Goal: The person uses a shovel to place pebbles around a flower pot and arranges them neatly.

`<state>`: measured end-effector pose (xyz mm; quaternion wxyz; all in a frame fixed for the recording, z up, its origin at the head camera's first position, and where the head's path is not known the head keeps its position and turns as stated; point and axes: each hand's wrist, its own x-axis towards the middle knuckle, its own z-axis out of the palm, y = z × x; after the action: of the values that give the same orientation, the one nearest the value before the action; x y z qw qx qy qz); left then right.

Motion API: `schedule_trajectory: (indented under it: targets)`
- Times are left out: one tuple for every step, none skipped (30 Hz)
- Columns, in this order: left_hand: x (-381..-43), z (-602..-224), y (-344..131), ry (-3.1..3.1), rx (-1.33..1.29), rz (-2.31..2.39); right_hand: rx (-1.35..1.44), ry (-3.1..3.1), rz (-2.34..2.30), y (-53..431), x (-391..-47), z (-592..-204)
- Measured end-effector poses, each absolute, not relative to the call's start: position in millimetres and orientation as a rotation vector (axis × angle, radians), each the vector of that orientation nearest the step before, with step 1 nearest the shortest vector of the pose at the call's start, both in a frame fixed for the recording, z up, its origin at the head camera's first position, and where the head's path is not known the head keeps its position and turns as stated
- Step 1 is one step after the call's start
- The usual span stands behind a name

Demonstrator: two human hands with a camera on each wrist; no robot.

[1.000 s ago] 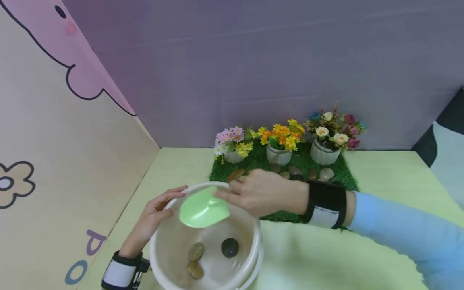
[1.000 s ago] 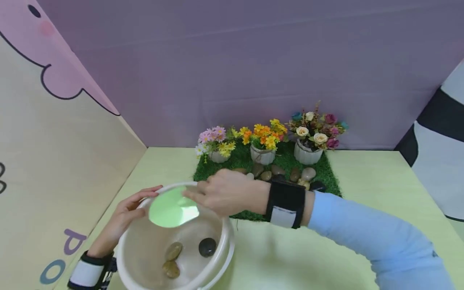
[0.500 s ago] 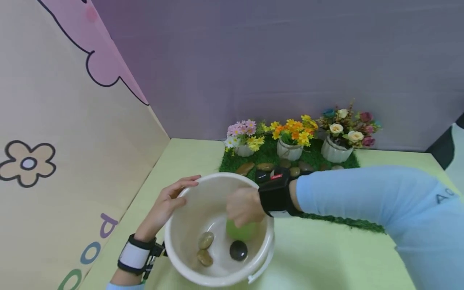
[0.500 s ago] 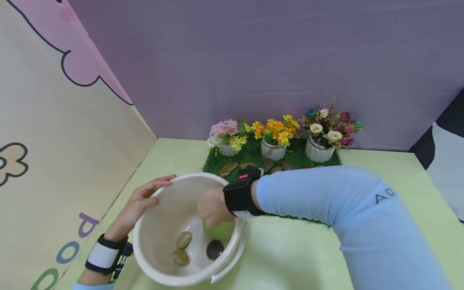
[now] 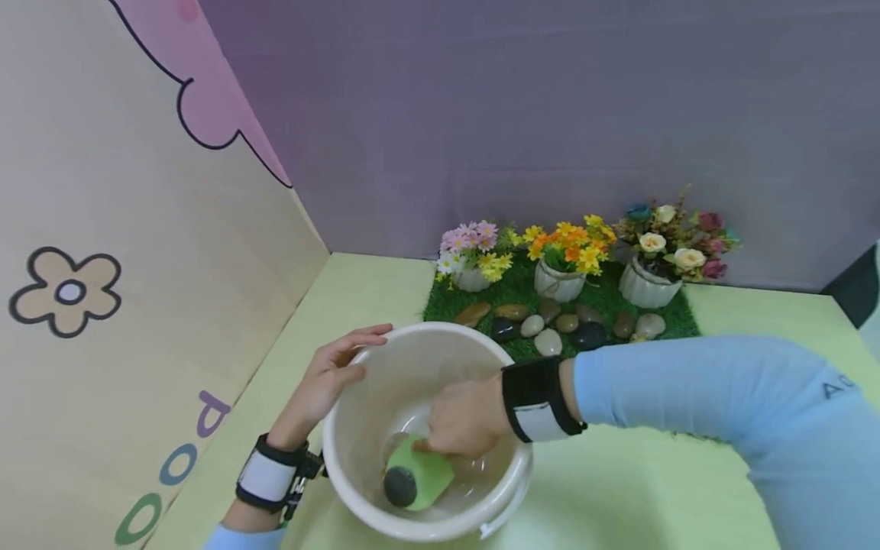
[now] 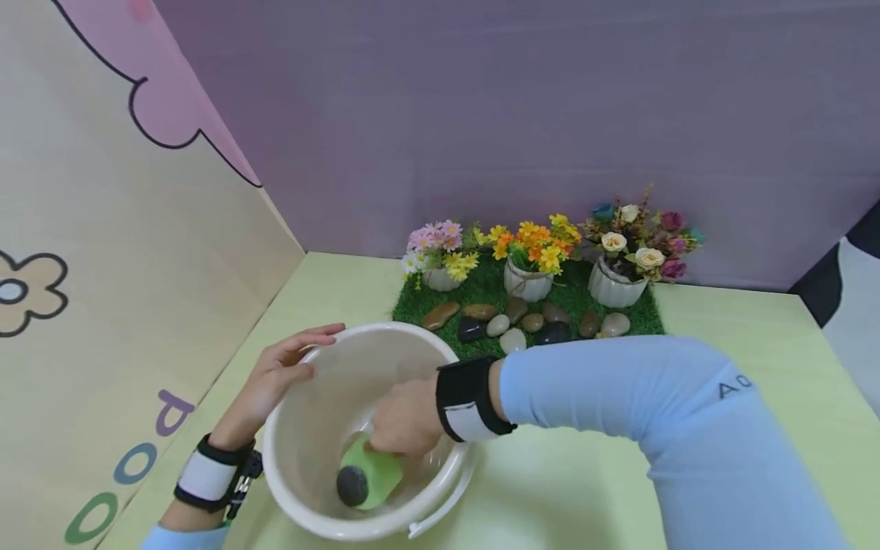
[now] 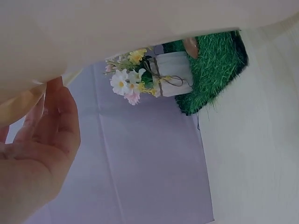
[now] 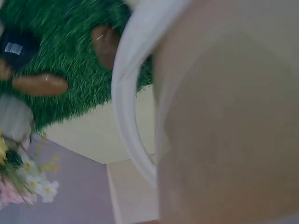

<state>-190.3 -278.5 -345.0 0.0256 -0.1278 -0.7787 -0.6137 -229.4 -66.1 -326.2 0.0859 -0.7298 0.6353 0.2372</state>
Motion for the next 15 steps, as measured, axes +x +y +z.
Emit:
schedule_trajectory:
  targets:
    - [-191, -344, -278, -2.405, -0.393, -1.9, -2.146, 1.931, 0.635, -65, -230, -324]
    - [-192, -344, -277, -2.403, -0.391, -1.901, -2.109, 1.957, 0.556, -63, -230, -321]
    - [-192, -343, -276, -2.404, -0.386, -1.905, -2.075, 1.978, 0.485, -62, -231, -318]
    - [-193, -343, -276, -2.406, -0.379, -1.909, -2.024, 1.993, 0.406, -60, -233, -314]
    - [-193, -342, -276, -2.408, -0.377, -1.905, -1.978, 1.996, 0.328, -57, -234, -311]
    - [-193, -342, -276, -2.41, -0.377, -1.905, -1.948, 1.991, 0.26, -55, -235, -308]
    - [-194, -342, -276, -2.412, -0.38, -1.906, -1.907, 1.994, 0.198, -52, -236, -306]
    - [-194, -342, -276, -2.415, -0.385, -1.906, -1.874, 2.001, 0.145, -49, -237, -303]
    - [-194, -343, -276, -2.416, -0.391, -1.91, -1.865, 2.009, 0.104, -46, -238, -302]
    - [-194, -343, -277, -2.415, -0.397, -1.916, -1.853, 2.023, 0.07, -43, -238, -300]
    - [-194, -343, -277, -2.417, -0.399, -1.919, -1.857, 2.037, 0.047, -39, -239, -300]
    - [-194, -344, -278, -2.418, -0.399, -1.929, -1.871, 2.052, 0.033, -37, -240, -299]
    - [-194, -345, -278, -2.418, -0.401, -1.929, -1.887, 2.065, 0.017, -34, -241, -299]
    - [-194, -346, -279, -2.419, -0.394, -1.932, -1.909, 2.071, -0.001, -33, -241, -299]
    - [-194, -346, -279, -2.419, -0.386, -1.937, -1.926, 2.073, -0.025, -31, -242, -299]
